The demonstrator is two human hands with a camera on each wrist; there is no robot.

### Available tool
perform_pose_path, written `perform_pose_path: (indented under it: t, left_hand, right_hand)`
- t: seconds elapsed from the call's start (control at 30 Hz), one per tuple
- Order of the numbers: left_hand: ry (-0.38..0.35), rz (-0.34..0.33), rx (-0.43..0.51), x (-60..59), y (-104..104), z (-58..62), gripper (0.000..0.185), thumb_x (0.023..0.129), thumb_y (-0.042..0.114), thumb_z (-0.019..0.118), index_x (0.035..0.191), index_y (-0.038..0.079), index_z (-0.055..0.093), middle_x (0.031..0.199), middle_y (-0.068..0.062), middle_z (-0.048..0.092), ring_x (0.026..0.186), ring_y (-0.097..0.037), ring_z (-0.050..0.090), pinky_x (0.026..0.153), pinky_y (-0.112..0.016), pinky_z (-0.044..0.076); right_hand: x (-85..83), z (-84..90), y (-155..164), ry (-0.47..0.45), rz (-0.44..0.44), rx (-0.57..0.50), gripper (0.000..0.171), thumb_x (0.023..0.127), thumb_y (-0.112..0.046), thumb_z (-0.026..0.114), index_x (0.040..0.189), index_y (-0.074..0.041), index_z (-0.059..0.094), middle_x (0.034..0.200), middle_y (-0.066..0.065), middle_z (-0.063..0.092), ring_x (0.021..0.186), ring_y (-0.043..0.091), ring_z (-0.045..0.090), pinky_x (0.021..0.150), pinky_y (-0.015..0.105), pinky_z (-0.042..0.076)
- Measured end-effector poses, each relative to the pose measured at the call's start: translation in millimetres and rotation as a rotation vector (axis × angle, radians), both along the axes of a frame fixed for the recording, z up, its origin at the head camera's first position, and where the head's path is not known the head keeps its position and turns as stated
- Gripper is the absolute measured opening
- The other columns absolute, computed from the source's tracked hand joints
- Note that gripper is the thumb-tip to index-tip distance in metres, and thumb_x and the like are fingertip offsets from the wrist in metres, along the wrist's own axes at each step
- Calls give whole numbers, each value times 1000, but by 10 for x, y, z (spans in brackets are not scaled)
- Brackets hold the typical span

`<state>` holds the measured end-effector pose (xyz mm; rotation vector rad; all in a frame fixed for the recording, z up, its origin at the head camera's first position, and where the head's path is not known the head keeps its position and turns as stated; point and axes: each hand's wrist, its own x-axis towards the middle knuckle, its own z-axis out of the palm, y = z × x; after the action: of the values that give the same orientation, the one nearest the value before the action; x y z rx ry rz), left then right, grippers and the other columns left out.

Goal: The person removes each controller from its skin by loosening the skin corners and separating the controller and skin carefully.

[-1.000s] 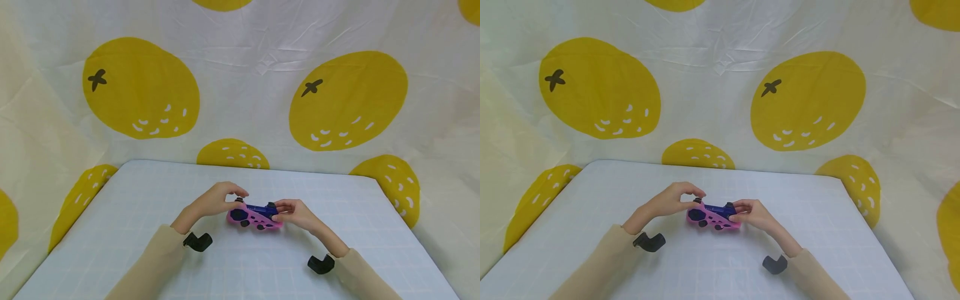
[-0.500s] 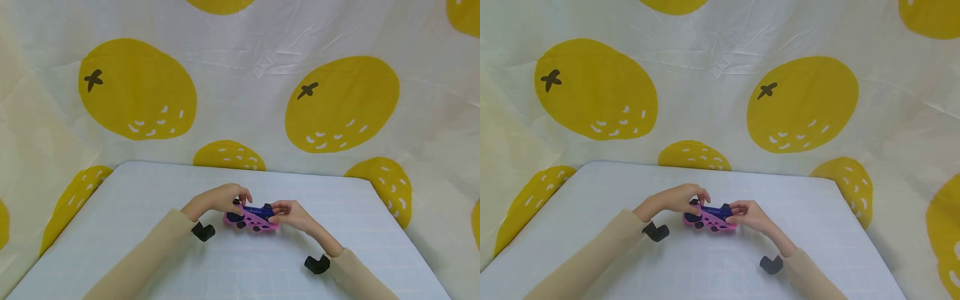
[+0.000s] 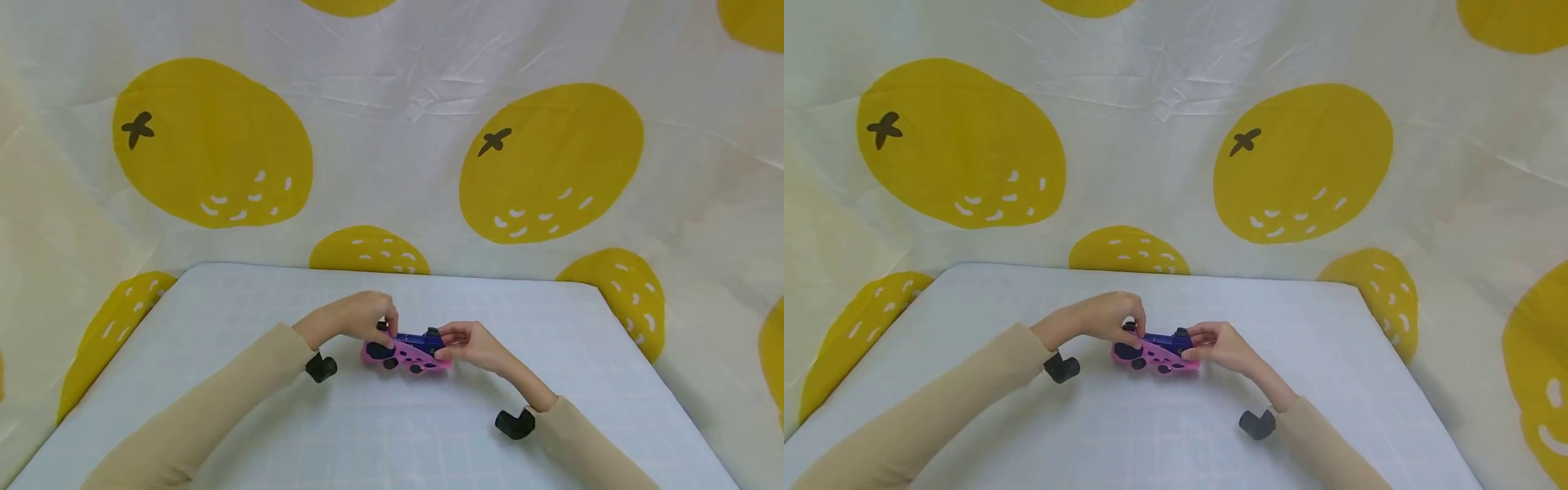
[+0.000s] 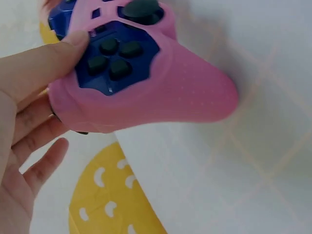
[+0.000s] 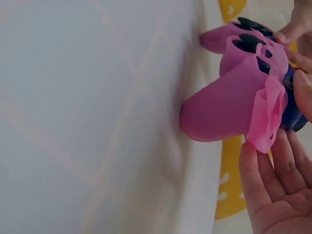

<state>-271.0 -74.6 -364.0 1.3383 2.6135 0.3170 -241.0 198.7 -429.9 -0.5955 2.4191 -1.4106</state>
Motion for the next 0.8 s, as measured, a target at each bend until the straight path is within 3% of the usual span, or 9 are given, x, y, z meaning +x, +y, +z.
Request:
perform_pose_path:
  t: [0.23,0.5,0.67,0.8]
  left_hand:
    - [69,-98,-28,-20,17,9,11,84,31,74,84,21,73,79,11,62,78,-6,50,73,-19,46]
    - [12,-226,-49,-78,52,88,10,88,25,70,80,19,72,88,7,66,87,-8,53,83,-20,47]
    - [-13,-250,-21,-97,58,76,10,89,22,69,84,17,75,105,3,71,99,-11,57,91,-23,47]
    - [-17,-261,31,-100,33,27,9,88,23,69,82,17,74,102,5,70,95,-9,53,87,-22,45]
  right_hand:
    - [-4,8,10,6,7,13,46,81,-23,77,116,4,63,104,17,70,90,14,67,78,21,53]
    - [-4,68,-15,49,24,28,47,79,-21,79,115,4,63,102,16,70,90,19,67,77,22,54]
    - [9,71,-28,77,24,36,47,81,-19,78,117,6,62,102,17,70,89,17,68,78,23,54]
    - [30,76,-39,73,23,27,45,81,-16,77,117,7,61,101,18,69,89,18,67,79,25,55]
